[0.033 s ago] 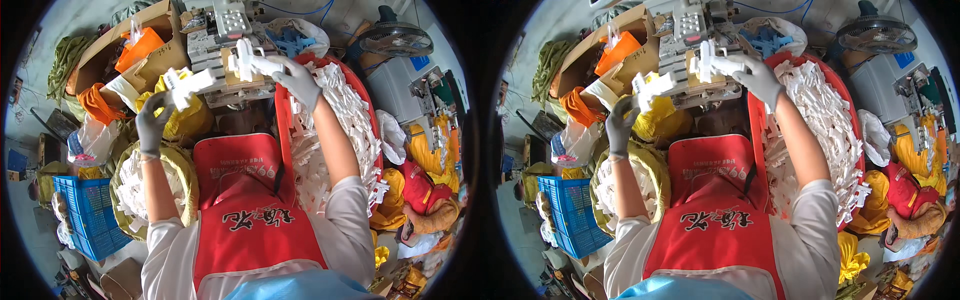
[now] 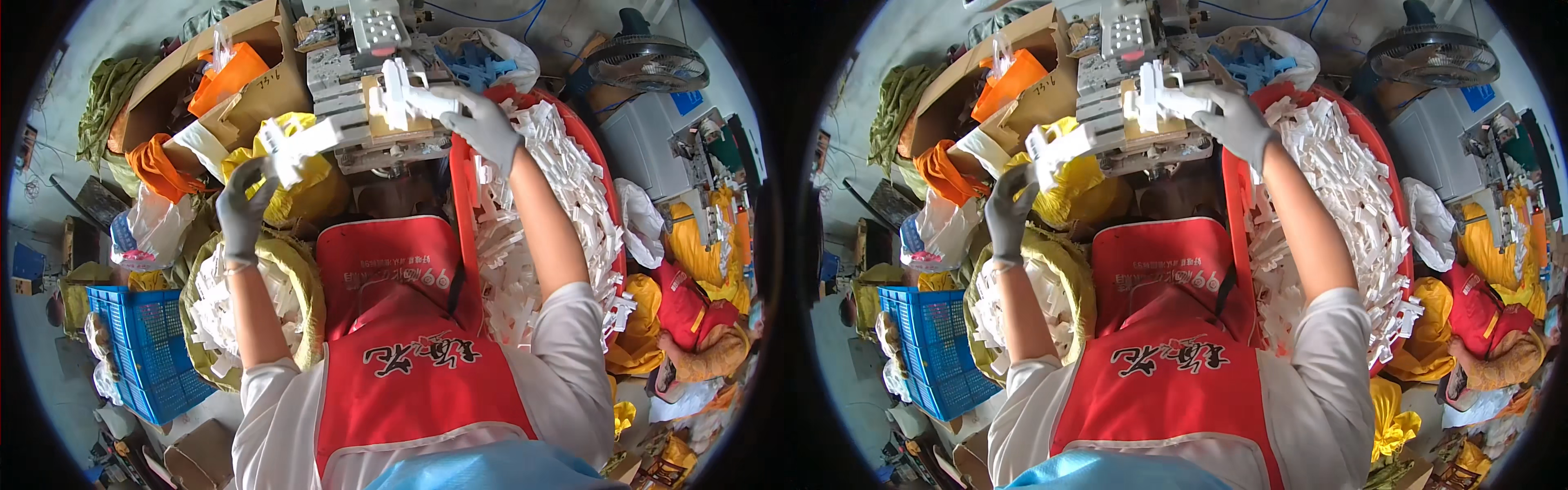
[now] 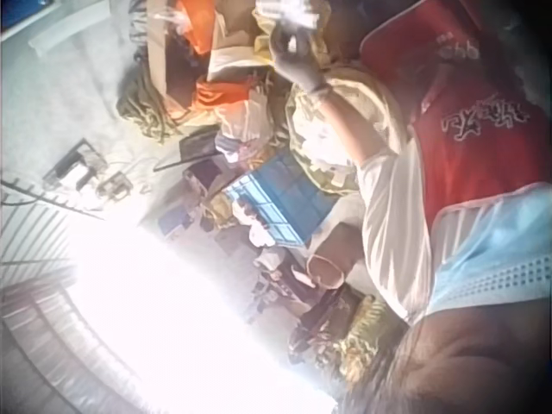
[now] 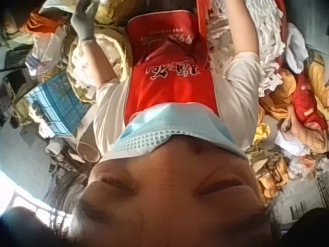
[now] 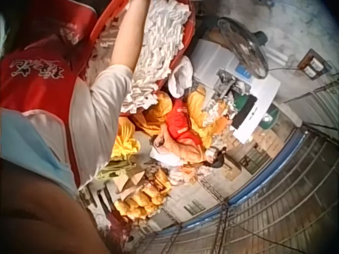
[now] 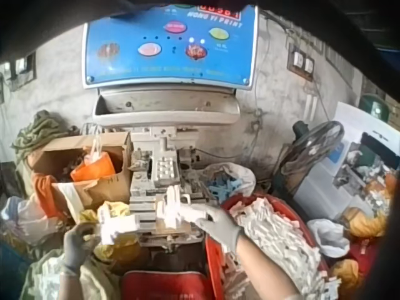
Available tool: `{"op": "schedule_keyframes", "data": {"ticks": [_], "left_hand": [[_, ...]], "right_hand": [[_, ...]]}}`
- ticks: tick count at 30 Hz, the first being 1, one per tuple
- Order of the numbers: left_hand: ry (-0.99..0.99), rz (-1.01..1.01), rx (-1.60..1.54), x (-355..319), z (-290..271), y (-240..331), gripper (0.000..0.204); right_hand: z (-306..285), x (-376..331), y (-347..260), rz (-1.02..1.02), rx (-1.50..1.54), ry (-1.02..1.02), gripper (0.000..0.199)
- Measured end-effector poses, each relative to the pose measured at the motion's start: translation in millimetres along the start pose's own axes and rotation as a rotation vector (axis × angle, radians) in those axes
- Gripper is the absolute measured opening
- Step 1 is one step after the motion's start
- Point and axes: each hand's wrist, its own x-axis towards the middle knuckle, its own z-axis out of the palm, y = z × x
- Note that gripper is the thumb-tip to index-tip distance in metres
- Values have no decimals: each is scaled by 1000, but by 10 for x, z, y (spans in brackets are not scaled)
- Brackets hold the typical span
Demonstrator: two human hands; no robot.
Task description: Sorting white plastic components from a tray into bags and onto a sorting machine at a workshop.
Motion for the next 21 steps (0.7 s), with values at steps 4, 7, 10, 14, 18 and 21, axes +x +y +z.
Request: {"op": "schedule_keyframes", "data": {"ticks": [4, 7, 10, 14, 18, 21], "left_hand": [[22, -167, -106, -444, -274, -291, 34], [25, -183, -73, -645, -323, -423, 36], [9, -171, -72, -902, -491, -602, 39], [-52, -199, 362, -1251, -1050, -741, 33], [31, -265, 194, -1509, -1362, -841, 30], [31, -188, 301, -1526, -1496, -912, 29]], "right_hand": [[9, 127, -100, -66, -372, -152, 41], [-81, 87, -203, 9, -512, -273, 44], [-177, -208, -77, -24, -222, -58, 48], [-710, -1133, 847, 33, -314, 166, 41], [-730, -2244, 1534, 681, -429, 174, 37], [-481, -2619, 1712, 767, -809, 53, 44]]}}
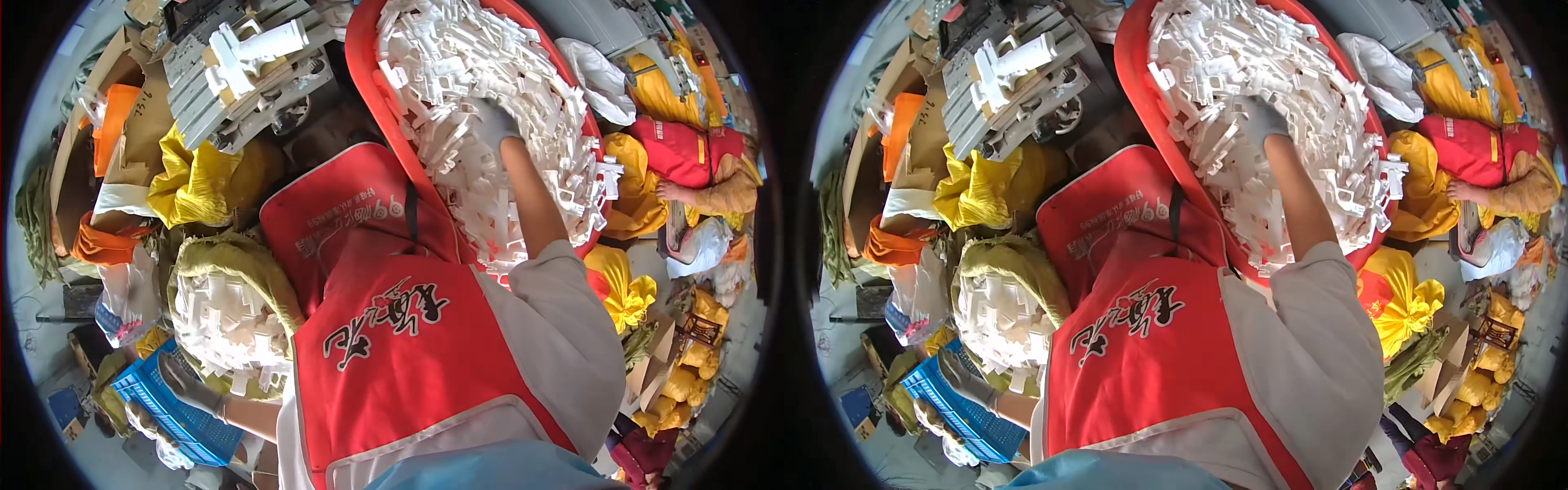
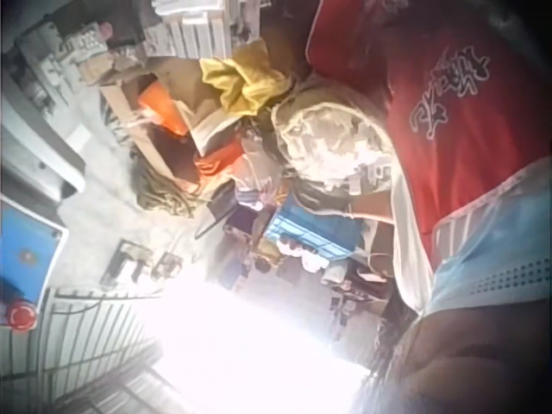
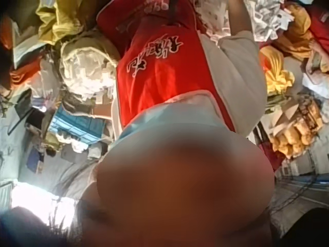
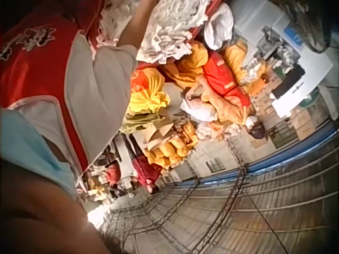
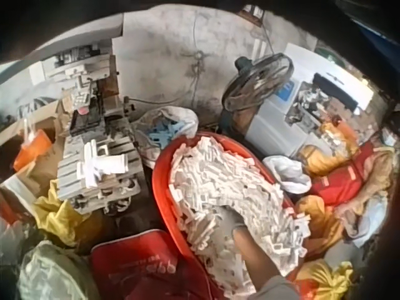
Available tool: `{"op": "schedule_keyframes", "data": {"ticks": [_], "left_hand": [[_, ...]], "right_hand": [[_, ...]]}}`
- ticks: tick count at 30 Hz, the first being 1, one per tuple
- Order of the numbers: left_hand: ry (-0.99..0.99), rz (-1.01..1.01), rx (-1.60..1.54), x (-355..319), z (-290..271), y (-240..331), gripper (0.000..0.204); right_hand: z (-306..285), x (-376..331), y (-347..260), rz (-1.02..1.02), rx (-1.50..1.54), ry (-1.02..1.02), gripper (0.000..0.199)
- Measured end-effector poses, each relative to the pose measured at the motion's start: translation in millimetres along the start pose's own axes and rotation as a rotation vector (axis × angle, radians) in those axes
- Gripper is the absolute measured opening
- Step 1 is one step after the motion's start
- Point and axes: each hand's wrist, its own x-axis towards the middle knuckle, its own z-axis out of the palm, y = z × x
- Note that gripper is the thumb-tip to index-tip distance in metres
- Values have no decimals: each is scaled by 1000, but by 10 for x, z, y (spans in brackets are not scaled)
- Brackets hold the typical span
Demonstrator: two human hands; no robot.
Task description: Sorting white plastic components from a tray into bags and onto a sorting machine at a workshop.
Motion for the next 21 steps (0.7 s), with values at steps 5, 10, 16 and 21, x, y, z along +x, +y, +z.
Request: {"op": "schedule_keyframes", "data": {"ticks": [5, 10, 16, 21], "left_hand": [[5, 18, -47, 86, 84, 119, 29], [-78, -55, -85, 133, 352, 451, 26], [-100, -107, -207, 336, 650, 525, 27], [-93, -75, -264, 429, 748, 702, 25]], "right_hand": [[367, -136, 110, 182, 8, -110, 42], [510, -386, 337, -6, 139, -200, 38], [323, -629, 202, -247, -70, -47, 35], [59, -657, -32, 21, 213, 33, 28]]}}
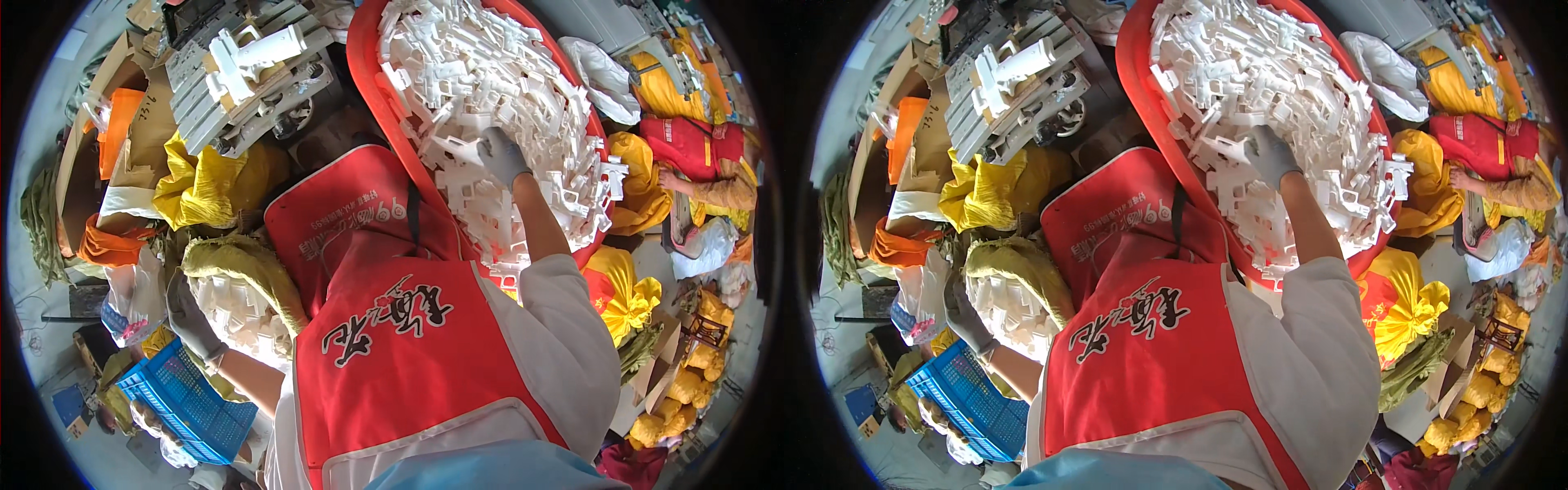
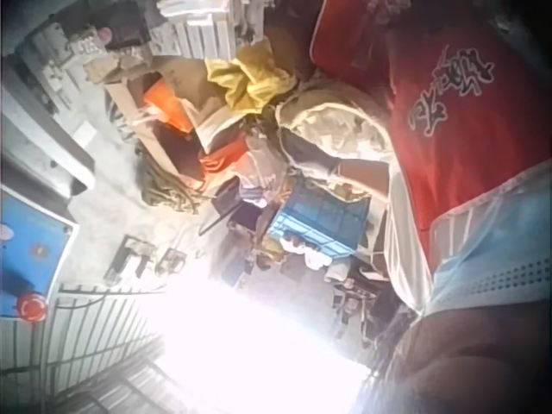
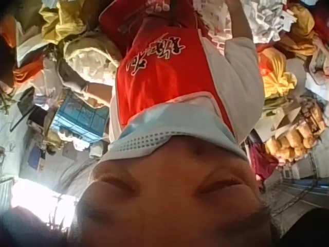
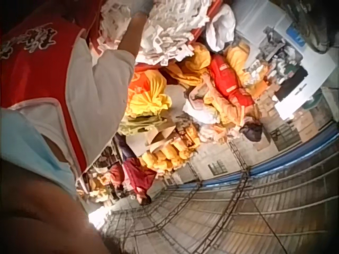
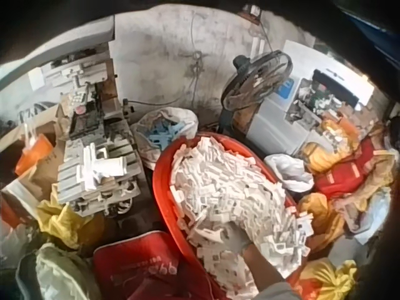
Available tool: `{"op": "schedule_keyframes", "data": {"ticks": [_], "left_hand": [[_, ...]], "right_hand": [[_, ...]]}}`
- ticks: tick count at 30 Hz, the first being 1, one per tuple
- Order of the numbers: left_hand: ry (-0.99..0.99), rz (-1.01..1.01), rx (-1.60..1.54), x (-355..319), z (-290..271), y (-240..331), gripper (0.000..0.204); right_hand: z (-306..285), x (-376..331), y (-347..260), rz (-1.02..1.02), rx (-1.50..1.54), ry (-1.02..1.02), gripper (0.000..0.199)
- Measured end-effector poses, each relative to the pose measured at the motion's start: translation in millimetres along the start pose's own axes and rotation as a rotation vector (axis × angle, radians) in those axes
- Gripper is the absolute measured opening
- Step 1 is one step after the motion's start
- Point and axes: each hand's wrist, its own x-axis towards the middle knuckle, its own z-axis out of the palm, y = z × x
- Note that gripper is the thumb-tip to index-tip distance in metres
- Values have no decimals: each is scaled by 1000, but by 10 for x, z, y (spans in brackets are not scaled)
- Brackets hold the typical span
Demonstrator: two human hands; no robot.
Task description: Sorting white plastic components from a tray into bags and onto a sorting machine at a workshop.
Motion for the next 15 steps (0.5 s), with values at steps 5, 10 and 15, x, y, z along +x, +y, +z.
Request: {"op": "schedule_keyframes", "data": {"ticks": [5, 10, 15], "left_hand": [[-42, 90, 56, 38, 84, 175, 23], [-85, 143, -3, 235, 290, 503, 20], [-124, 205, -99, 494, 569, 693, 20]], "right_hand": [[118, -42, 555, -23, -278, -160, 43], [-207, -254, 442, 61, 34, -351, 45], [-416, -247, 187, 73, -55, -468, 44]]}}
